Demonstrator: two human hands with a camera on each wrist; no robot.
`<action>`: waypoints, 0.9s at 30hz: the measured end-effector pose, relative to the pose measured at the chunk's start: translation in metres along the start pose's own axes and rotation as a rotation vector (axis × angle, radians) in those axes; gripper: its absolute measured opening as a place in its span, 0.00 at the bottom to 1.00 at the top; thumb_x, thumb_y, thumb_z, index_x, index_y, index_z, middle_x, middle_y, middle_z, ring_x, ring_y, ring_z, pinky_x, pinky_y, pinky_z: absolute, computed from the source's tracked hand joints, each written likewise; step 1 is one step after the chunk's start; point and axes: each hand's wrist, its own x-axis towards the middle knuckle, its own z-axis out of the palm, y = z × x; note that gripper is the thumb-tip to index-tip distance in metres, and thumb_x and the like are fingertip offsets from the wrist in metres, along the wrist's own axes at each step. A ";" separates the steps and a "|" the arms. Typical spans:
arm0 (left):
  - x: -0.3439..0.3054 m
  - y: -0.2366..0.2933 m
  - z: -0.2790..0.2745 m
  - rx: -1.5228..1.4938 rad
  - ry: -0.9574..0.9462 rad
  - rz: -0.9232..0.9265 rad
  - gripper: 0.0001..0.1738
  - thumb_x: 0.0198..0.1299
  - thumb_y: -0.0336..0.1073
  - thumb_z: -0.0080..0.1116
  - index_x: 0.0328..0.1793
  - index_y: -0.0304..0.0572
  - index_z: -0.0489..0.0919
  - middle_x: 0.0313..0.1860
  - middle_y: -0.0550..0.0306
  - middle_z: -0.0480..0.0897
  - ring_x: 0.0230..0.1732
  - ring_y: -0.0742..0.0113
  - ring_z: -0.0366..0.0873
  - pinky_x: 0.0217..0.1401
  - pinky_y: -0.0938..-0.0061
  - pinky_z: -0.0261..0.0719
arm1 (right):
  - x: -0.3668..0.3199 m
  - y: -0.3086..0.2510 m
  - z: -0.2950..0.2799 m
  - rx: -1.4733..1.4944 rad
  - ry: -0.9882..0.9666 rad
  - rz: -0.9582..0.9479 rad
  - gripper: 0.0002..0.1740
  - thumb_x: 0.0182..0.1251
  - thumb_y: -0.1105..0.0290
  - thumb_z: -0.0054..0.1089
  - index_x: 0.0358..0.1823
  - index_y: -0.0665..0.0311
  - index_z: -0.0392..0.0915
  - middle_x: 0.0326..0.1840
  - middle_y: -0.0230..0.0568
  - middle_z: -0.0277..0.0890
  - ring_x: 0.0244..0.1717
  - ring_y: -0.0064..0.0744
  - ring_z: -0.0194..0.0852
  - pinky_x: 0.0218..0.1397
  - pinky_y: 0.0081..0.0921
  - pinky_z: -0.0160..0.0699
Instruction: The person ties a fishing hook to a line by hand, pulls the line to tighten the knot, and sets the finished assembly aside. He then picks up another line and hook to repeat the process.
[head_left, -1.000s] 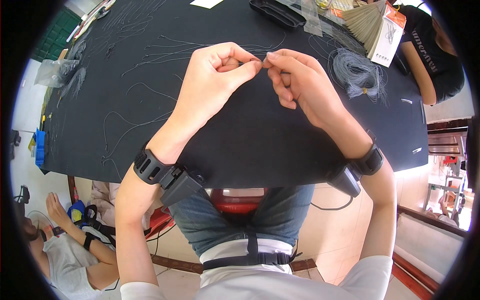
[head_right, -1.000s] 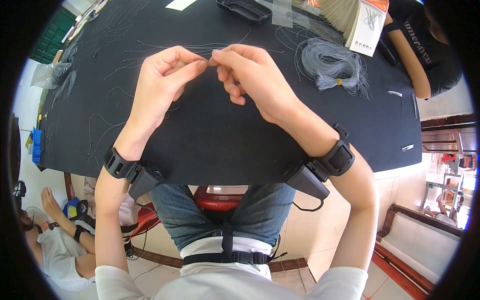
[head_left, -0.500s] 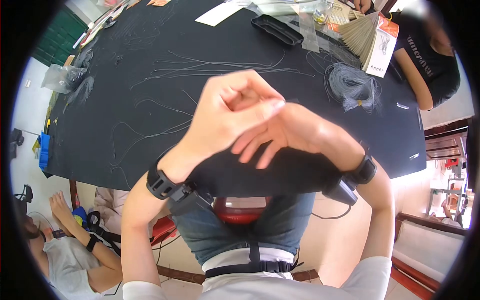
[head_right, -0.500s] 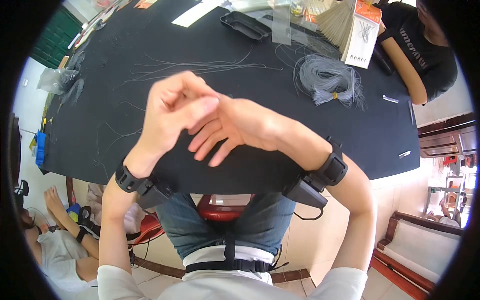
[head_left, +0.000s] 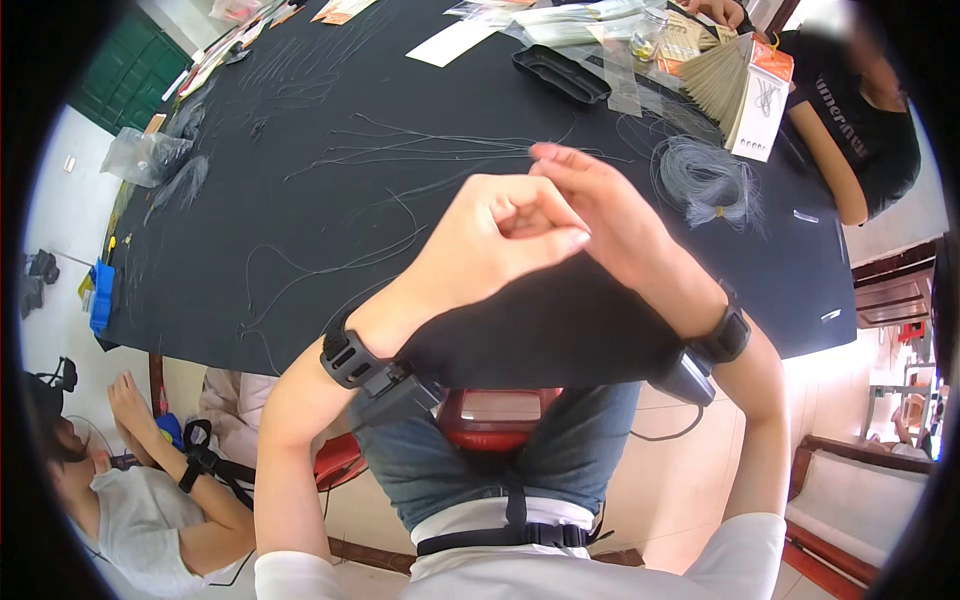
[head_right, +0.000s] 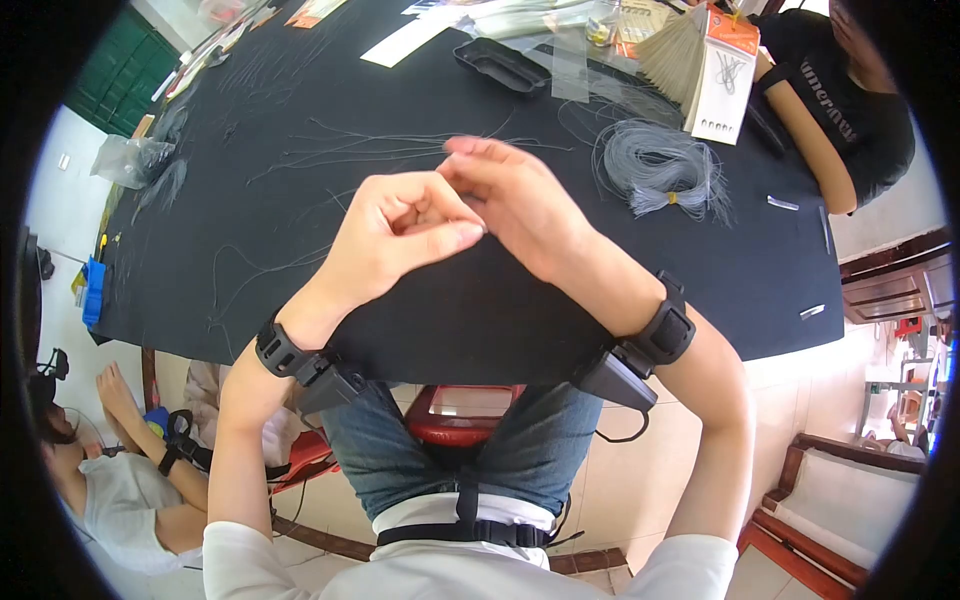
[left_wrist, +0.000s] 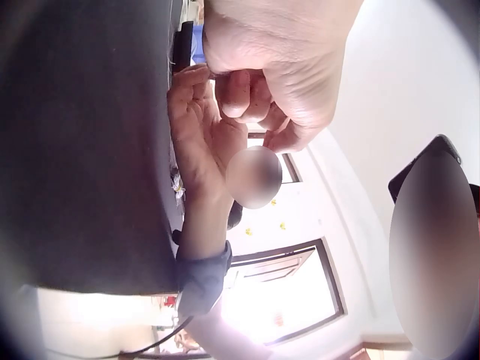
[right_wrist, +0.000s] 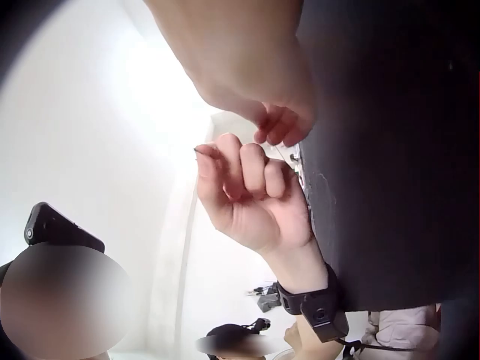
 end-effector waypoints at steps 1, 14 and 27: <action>0.003 -0.006 -0.002 0.024 0.064 0.001 0.04 0.53 0.29 0.60 0.32 0.36 0.79 0.22 0.68 0.77 0.20 0.88 0.64 0.22 0.91 0.58 | 0.004 -0.001 -0.005 0.032 0.041 -0.073 0.15 0.64 0.73 0.49 0.50 0.70 0.62 0.39 0.41 0.70 0.42 0.31 0.71 0.50 0.27 0.70; 0.012 -0.008 -0.019 0.192 0.139 -0.393 0.05 0.51 0.32 0.61 0.31 0.40 0.81 0.20 0.69 0.76 0.15 0.88 0.57 0.17 0.89 0.50 | 0.020 -0.041 -0.042 0.160 0.308 -0.522 0.19 0.62 0.80 0.43 0.54 0.67 0.54 0.34 0.42 0.65 0.26 0.24 0.60 0.34 0.25 0.66; 0.010 -0.007 -0.022 0.234 0.157 -0.426 0.05 0.49 0.31 0.59 0.31 0.39 0.81 0.20 0.69 0.76 0.16 0.88 0.59 0.17 0.89 0.51 | 0.018 -0.047 -0.036 0.055 0.354 -0.567 0.25 0.62 0.80 0.43 0.58 0.63 0.45 0.35 0.42 0.65 0.24 0.22 0.57 0.29 0.22 0.61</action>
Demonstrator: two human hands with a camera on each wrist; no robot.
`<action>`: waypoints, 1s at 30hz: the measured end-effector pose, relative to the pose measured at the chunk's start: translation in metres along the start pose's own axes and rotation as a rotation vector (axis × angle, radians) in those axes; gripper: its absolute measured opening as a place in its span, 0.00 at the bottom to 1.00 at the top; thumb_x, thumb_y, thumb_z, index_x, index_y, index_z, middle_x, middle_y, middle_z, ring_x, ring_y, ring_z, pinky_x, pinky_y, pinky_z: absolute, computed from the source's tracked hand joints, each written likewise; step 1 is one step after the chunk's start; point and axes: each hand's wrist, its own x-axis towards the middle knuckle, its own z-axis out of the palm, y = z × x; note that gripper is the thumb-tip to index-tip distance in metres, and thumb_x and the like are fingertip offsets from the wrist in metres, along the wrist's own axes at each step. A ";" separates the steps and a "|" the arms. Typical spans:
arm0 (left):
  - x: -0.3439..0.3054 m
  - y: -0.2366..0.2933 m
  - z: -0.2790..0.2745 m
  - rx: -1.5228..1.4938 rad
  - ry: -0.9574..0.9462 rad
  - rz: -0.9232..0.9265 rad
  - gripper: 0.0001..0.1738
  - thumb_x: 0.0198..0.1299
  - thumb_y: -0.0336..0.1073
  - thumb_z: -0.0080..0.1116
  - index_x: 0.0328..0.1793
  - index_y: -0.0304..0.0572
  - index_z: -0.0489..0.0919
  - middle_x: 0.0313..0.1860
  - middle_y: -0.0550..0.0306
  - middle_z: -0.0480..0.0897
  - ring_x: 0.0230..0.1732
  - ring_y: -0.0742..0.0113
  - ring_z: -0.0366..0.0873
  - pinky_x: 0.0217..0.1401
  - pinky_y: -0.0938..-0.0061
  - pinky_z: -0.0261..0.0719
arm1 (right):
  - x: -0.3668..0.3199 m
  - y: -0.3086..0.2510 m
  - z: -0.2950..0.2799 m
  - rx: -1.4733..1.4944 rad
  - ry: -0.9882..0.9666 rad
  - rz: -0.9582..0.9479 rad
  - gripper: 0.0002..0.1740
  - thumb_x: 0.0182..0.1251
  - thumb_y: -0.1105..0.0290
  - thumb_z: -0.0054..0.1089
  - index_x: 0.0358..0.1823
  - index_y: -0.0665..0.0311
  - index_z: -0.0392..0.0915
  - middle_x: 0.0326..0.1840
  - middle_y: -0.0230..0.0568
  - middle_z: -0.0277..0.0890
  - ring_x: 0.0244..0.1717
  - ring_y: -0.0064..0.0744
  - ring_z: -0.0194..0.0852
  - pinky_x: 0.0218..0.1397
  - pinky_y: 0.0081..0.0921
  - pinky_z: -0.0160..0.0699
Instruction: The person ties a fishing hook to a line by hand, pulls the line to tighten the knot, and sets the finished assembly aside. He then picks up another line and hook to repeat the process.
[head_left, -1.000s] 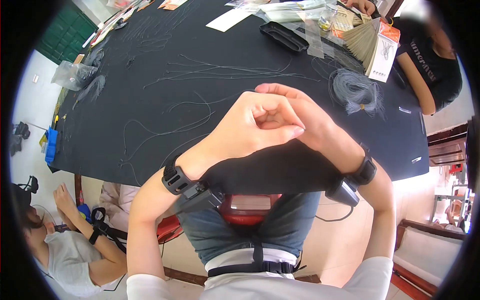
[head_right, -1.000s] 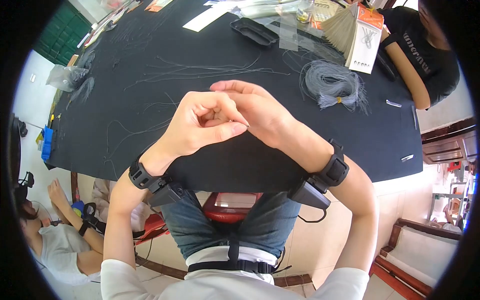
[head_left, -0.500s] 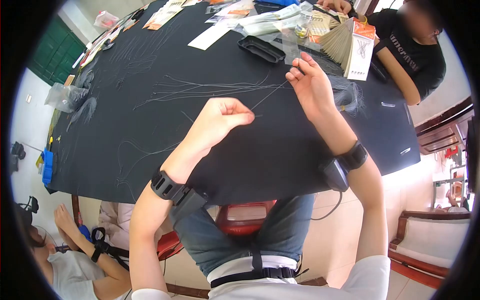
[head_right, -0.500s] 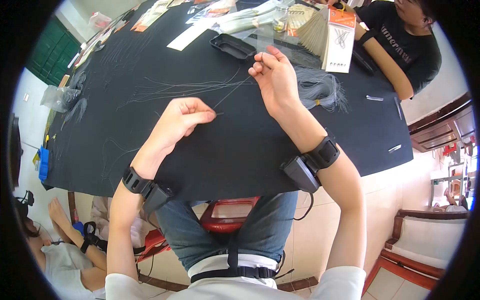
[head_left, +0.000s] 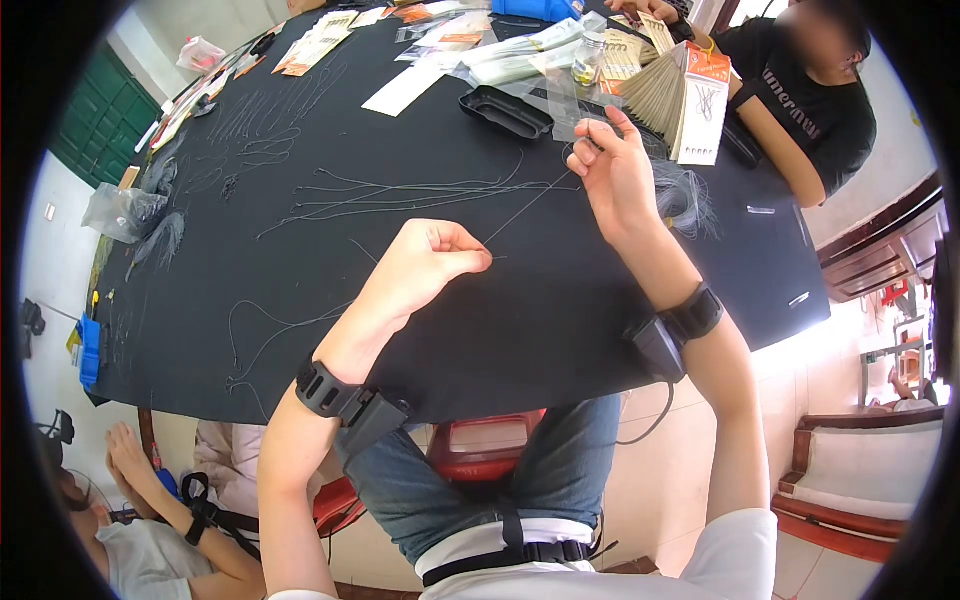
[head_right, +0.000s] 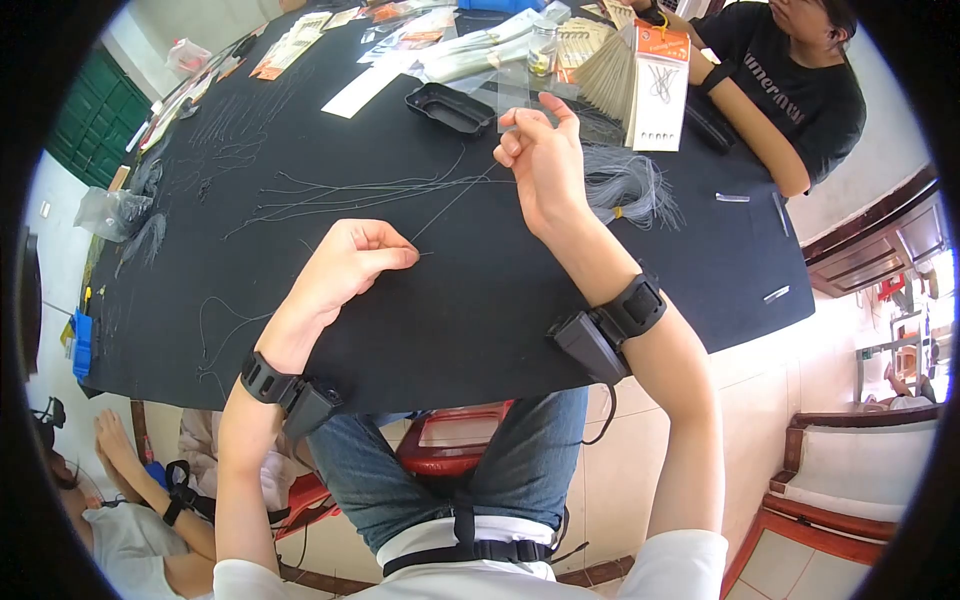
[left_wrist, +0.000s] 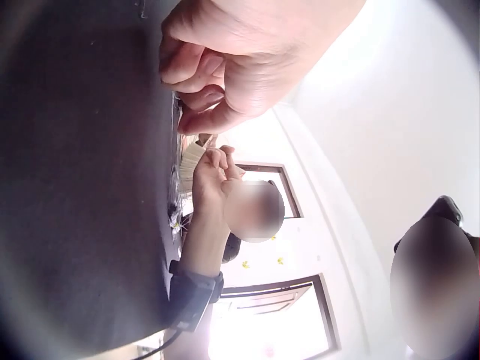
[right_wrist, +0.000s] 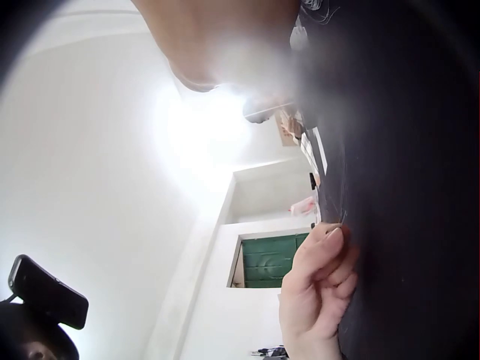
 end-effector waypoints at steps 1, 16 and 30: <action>0.000 0.000 0.000 0.010 -0.003 -0.008 0.05 0.49 0.31 0.60 0.31 0.39 0.81 0.20 0.69 0.76 0.16 0.88 0.59 0.17 0.89 0.52 | 0.001 -0.001 0.000 0.001 0.009 -0.008 0.25 0.62 0.80 0.43 0.58 0.63 0.46 0.34 0.42 0.65 0.24 0.22 0.57 0.29 0.22 0.61; 0.004 0.000 -0.011 0.105 0.000 -0.081 0.05 0.46 0.28 0.59 0.30 0.35 0.81 0.16 0.68 0.73 0.13 0.86 0.57 0.14 0.87 0.47 | 0.003 -0.010 -0.001 -0.014 0.016 -0.069 0.24 0.61 0.79 0.45 0.56 0.63 0.48 0.32 0.40 0.66 0.22 0.21 0.54 0.25 0.20 0.58; 0.009 -0.008 -0.014 0.117 0.190 0.237 0.04 0.50 0.29 0.60 0.32 0.35 0.81 0.21 0.67 0.77 0.22 0.85 0.67 0.26 0.88 0.61 | -0.008 -0.016 0.011 -0.181 -0.167 -0.062 0.22 0.62 0.75 0.46 0.56 0.63 0.50 0.30 0.37 0.67 0.19 0.15 0.51 0.20 0.14 0.51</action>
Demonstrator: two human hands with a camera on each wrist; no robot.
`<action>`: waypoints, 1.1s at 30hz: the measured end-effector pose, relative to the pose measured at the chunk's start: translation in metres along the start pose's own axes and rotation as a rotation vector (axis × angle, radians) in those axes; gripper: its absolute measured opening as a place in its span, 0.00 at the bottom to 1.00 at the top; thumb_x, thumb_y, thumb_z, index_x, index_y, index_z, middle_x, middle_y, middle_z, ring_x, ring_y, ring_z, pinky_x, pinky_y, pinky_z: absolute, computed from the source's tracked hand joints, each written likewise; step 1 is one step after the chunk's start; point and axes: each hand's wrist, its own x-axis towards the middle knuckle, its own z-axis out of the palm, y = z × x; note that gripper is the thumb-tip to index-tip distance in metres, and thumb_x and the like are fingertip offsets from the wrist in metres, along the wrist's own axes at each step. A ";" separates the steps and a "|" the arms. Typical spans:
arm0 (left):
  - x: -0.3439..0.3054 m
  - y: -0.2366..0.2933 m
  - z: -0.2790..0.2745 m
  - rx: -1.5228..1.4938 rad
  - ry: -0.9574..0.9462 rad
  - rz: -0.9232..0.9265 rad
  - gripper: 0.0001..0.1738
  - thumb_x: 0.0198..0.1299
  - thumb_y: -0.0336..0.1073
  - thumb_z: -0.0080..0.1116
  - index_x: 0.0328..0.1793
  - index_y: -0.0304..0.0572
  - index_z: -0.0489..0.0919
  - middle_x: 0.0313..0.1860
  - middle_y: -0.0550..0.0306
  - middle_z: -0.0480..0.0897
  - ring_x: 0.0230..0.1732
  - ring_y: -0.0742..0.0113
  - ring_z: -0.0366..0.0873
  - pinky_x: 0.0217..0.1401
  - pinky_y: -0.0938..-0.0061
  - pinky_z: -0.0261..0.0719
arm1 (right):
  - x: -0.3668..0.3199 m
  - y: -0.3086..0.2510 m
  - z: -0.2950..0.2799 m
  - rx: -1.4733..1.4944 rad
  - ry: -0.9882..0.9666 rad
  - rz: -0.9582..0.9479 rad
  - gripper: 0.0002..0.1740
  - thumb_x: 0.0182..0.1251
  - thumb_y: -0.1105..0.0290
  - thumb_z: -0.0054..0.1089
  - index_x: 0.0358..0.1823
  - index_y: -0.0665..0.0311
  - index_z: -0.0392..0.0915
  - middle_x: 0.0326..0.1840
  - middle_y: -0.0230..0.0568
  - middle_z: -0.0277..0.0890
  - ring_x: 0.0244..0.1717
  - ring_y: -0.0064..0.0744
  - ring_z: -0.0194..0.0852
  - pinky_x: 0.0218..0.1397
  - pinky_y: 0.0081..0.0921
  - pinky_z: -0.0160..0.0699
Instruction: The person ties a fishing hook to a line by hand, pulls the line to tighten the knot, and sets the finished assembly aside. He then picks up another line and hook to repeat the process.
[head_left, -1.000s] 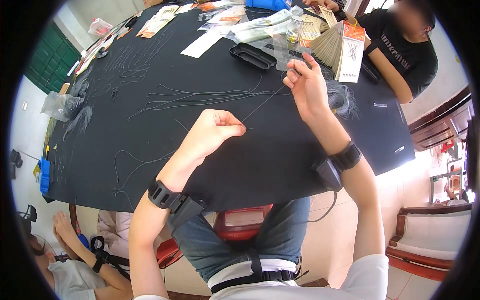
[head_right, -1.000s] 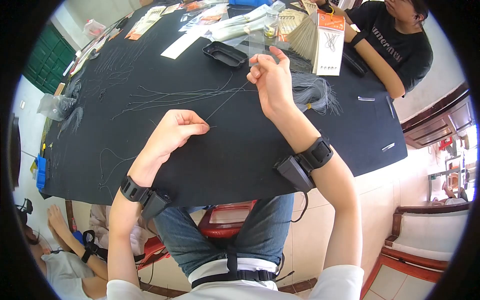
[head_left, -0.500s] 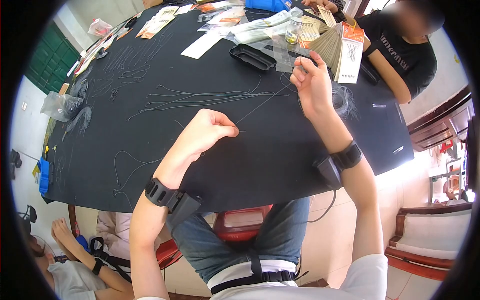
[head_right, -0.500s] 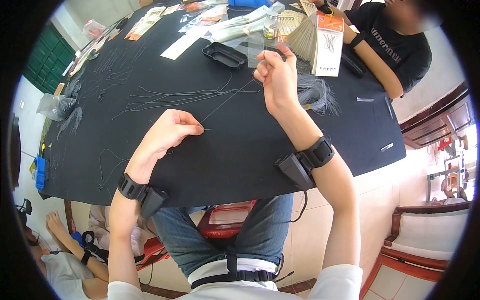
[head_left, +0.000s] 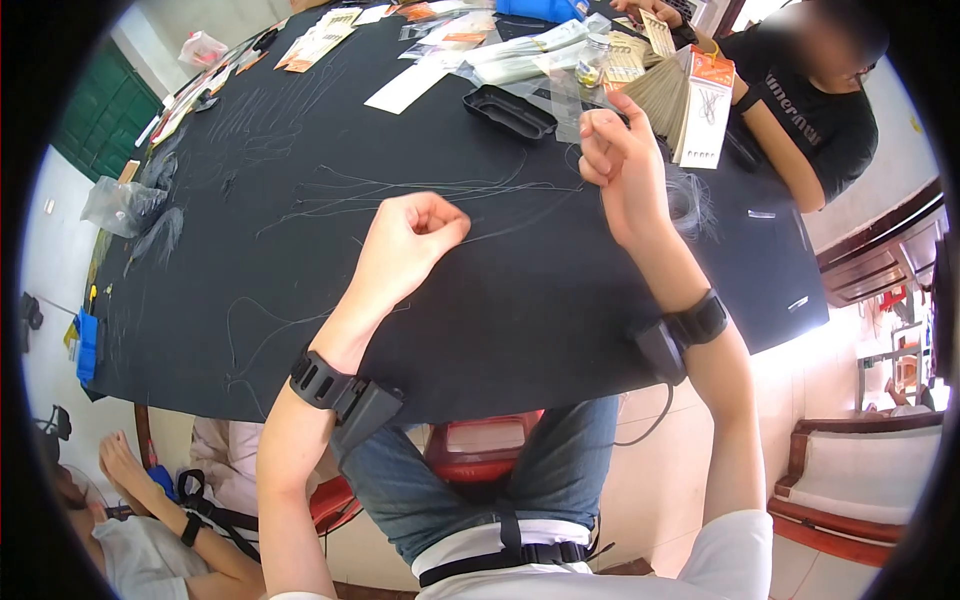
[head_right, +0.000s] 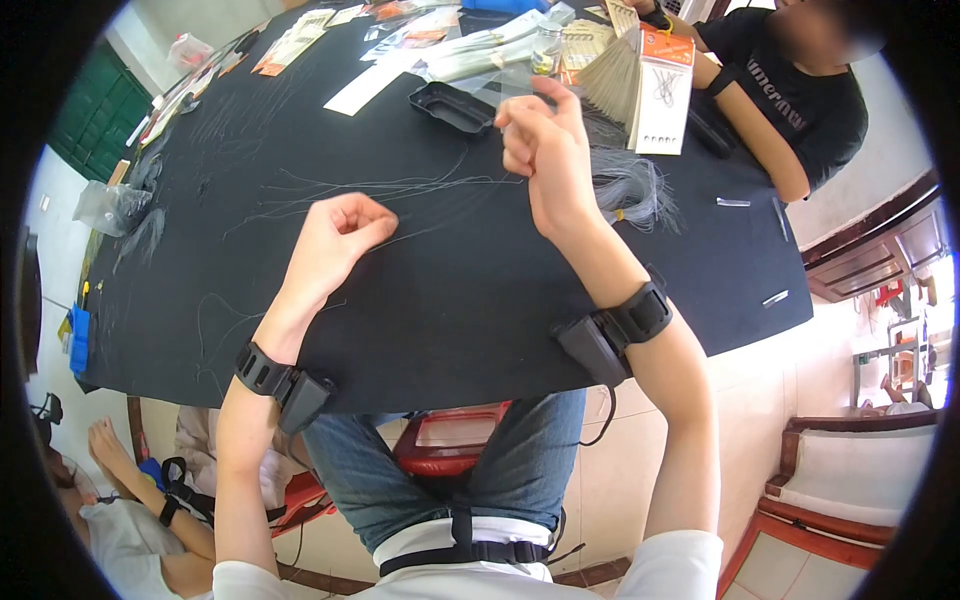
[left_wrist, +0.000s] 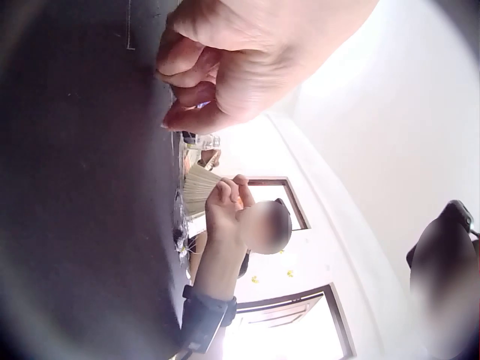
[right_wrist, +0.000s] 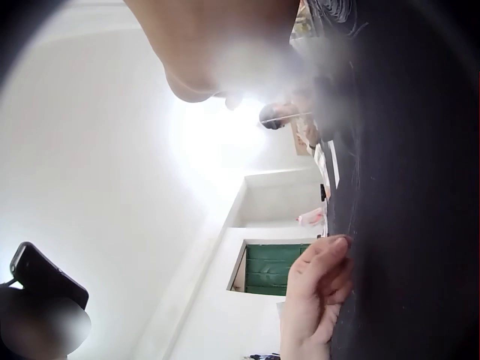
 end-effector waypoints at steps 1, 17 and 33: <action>-0.001 0.004 -0.001 -0.052 0.037 0.045 0.04 0.51 0.29 0.60 0.32 0.36 0.81 0.21 0.68 0.76 0.23 0.85 0.67 0.27 0.88 0.61 | -0.004 -0.003 0.005 -0.044 -0.090 0.025 0.22 0.63 0.75 0.46 0.56 0.64 0.51 0.30 0.37 0.67 0.19 0.14 0.51 0.21 0.13 0.51; -0.013 0.025 -0.001 0.087 0.037 0.670 0.09 0.42 0.24 0.64 0.32 0.43 0.82 0.42 0.61 0.80 0.41 0.67 0.74 0.44 0.74 0.73 | -0.032 -0.019 0.031 -0.268 -0.701 0.230 0.22 0.62 0.75 0.47 0.56 0.64 0.54 0.28 0.33 0.68 0.30 0.17 0.62 0.32 0.15 0.57; -0.010 0.021 -0.002 0.075 0.050 0.769 0.09 0.43 0.23 0.64 0.33 0.41 0.83 0.35 0.59 0.81 0.37 0.67 0.77 0.39 0.77 0.75 | -0.034 -0.015 0.031 -0.250 -0.729 0.259 0.21 0.62 0.75 0.48 0.55 0.66 0.55 0.27 0.34 0.68 0.32 0.18 0.62 0.35 0.16 0.58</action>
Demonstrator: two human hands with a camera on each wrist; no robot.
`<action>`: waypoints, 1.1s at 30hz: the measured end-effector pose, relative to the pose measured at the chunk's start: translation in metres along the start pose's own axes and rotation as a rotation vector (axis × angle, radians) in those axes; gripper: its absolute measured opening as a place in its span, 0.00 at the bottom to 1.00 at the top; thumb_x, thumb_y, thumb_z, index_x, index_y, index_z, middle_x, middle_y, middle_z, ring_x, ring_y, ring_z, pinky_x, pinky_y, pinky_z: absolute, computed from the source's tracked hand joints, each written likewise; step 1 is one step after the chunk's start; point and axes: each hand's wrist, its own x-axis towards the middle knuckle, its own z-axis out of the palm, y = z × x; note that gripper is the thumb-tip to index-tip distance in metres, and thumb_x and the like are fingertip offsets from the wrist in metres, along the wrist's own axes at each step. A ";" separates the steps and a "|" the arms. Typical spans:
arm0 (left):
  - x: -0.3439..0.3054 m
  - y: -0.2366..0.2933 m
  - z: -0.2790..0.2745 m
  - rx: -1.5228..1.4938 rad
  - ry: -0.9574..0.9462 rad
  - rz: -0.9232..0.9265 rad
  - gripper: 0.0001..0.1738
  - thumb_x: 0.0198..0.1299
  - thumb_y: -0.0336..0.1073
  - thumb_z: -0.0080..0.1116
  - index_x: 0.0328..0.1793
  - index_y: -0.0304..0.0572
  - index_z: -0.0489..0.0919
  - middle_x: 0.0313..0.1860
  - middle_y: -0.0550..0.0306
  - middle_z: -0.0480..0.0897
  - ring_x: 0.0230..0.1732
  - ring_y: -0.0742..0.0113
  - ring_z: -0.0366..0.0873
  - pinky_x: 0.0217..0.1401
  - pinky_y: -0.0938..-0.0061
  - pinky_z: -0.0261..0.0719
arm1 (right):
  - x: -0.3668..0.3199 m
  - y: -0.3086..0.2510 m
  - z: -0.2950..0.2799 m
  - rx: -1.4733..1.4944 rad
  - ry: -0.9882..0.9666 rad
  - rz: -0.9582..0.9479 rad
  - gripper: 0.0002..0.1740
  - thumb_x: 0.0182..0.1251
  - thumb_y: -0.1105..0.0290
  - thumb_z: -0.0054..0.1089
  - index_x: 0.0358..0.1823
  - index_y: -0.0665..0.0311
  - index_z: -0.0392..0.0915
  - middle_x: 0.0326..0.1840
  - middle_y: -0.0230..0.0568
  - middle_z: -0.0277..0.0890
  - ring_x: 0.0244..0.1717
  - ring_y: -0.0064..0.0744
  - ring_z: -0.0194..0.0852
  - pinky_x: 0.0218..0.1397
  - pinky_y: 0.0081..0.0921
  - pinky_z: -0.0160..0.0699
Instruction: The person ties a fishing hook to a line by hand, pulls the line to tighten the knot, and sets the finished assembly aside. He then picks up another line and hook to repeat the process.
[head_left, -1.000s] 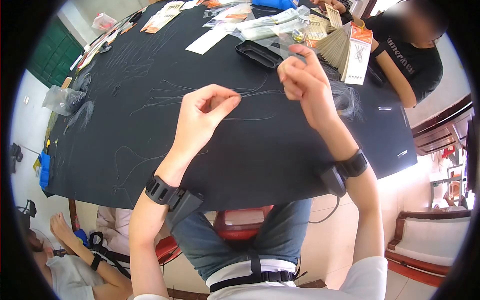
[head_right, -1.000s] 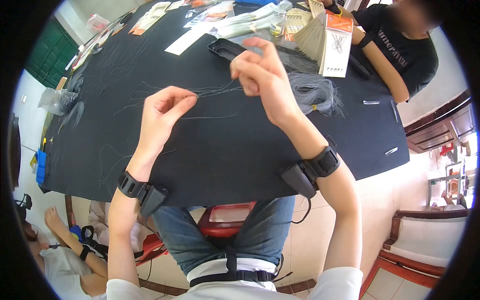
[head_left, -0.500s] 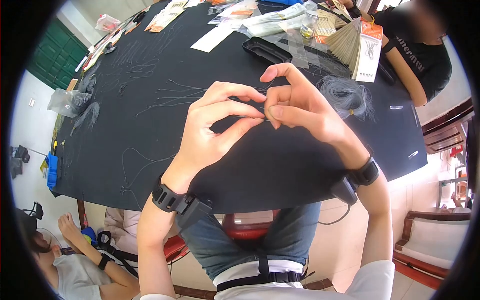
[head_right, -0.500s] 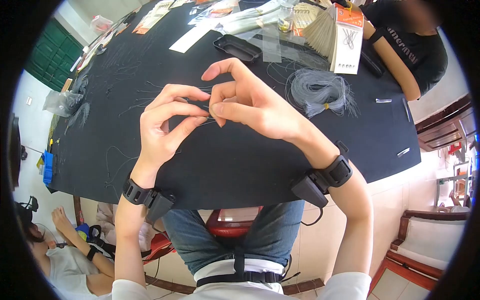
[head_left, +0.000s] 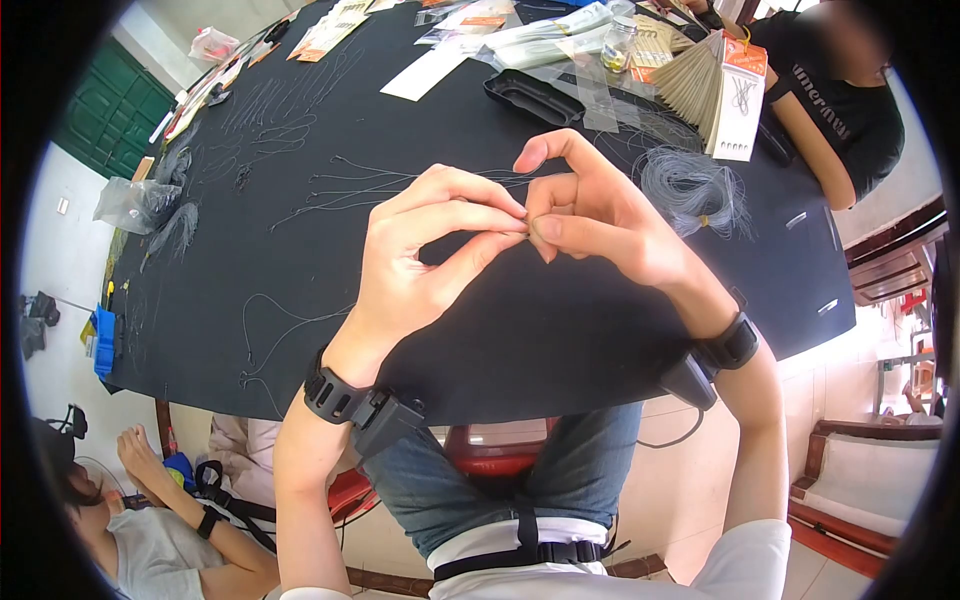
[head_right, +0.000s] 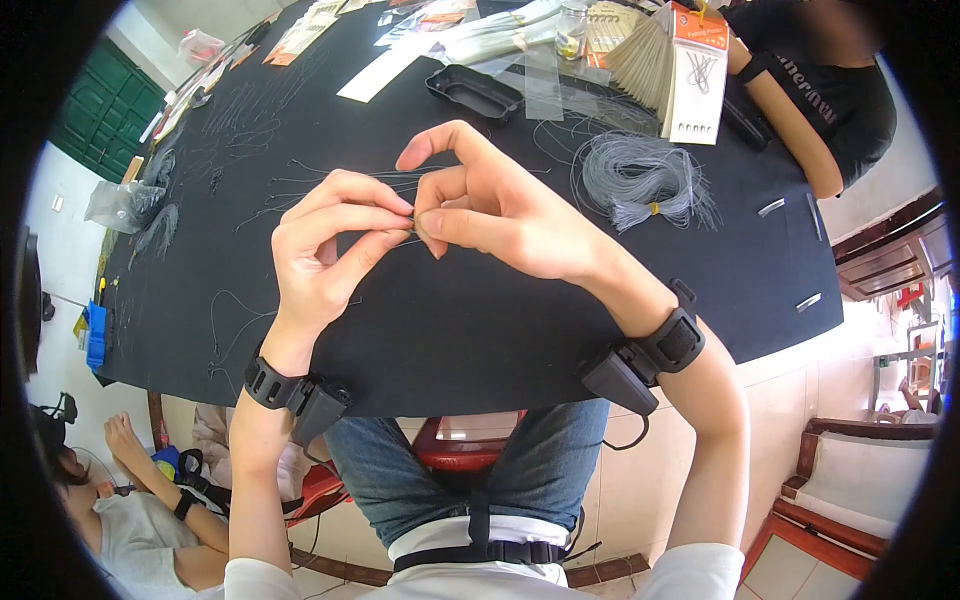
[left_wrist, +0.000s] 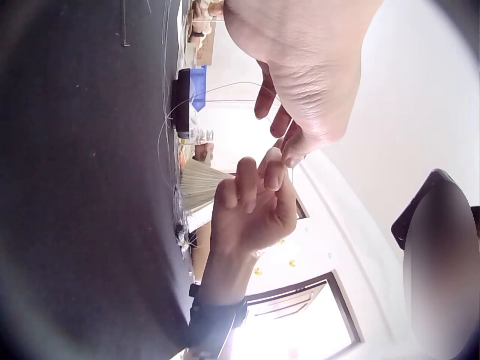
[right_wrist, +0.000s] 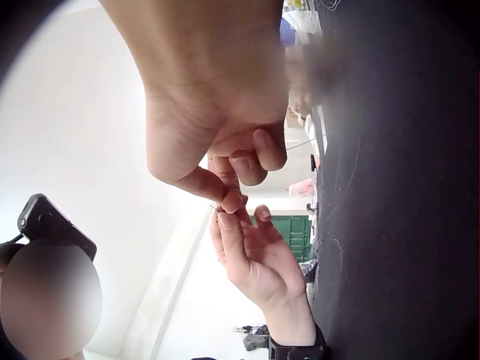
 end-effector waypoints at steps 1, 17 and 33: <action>0.000 0.000 0.000 -0.004 0.002 -0.004 0.09 0.43 0.23 0.64 0.33 0.41 0.83 0.35 0.59 0.81 0.36 0.67 0.77 0.39 0.77 0.75 | 0.000 0.000 0.000 -0.001 0.001 0.001 0.21 0.62 0.75 0.48 0.55 0.66 0.55 0.27 0.34 0.68 0.32 0.18 0.63 0.35 0.16 0.58; -0.002 0.000 0.000 -0.044 0.083 -0.026 0.10 0.44 0.19 0.62 0.34 0.38 0.82 0.36 0.55 0.80 0.36 0.70 0.78 0.37 0.80 0.75 | 0.002 0.000 0.008 -0.095 0.154 0.033 0.08 0.65 0.69 0.53 0.34 0.69 0.71 0.27 0.28 0.70 0.29 0.11 0.63 0.30 0.12 0.63; 0.000 0.002 0.000 0.009 0.077 0.060 0.09 0.43 0.20 0.62 0.32 0.39 0.82 0.37 0.56 0.81 0.38 0.67 0.78 0.40 0.78 0.76 | 0.000 -0.001 0.008 -0.018 0.133 -0.029 0.09 0.65 0.68 0.53 0.33 0.67 0.71 0.25 0.26 0.68 0.27 0.09 0.62 0.28 0.11 0.60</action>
